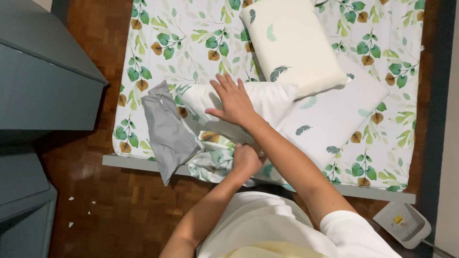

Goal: The person inserts a pillow into a pillowcase on a bed. They hold the pillowcase open, insert the pillow, and then adjust the fabric to fit the pillow properly.

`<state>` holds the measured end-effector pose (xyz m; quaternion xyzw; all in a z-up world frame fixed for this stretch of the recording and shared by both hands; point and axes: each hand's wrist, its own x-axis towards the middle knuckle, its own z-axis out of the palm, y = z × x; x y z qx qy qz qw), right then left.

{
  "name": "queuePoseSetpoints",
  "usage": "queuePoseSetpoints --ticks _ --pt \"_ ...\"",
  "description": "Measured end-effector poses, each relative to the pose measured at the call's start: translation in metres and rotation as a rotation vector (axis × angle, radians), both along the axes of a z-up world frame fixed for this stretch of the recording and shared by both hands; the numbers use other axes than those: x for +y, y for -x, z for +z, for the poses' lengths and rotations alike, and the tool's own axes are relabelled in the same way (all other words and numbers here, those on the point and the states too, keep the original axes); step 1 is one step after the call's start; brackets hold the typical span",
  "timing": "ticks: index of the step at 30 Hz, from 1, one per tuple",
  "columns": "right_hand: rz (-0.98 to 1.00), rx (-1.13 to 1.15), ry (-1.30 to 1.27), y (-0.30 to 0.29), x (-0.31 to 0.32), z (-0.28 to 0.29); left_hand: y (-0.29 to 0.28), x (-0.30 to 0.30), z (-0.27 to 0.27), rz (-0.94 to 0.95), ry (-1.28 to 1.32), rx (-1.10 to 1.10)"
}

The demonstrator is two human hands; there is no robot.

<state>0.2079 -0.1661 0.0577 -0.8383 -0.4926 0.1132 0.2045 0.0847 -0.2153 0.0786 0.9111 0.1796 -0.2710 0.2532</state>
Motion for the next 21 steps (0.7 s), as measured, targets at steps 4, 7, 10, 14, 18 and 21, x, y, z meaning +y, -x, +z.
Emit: queuePoseSetpoints --ticks 4,7,10,14,18,21 --pt "-0.076 -0.017 0.294 -0.022 0.011 -0.053 0.022 -0.010 -0.036 -0.036 0.044 -0.193" --pt "-0.193 -0.021 0.507 -0.049 -0.005 -0.133 0.034 0.002 -0.070 -0.051 0.088 -0.275" --pt "-0.258 -0.072 0.488 -0.065 -0.041 -0.168 0.037 0.032 -0.070 -0.010 0.209 -0.116" --pt "-0.331 0.023 0.418 -0.077 -0.108 -0.139 0.037 0.103 -0.065 0.116 0.150 0.032" --pt "-0.362 0.089 0.292 -0.060 -0.155 -0.071 0.027 0.177 -0.080 0.163 -0.060 0.009" --pt "-0.375 0.089 0.186 -0.033 -0.179 -0.033 0.007 0.211 -0.053 0.221 -0.134 -0.154"
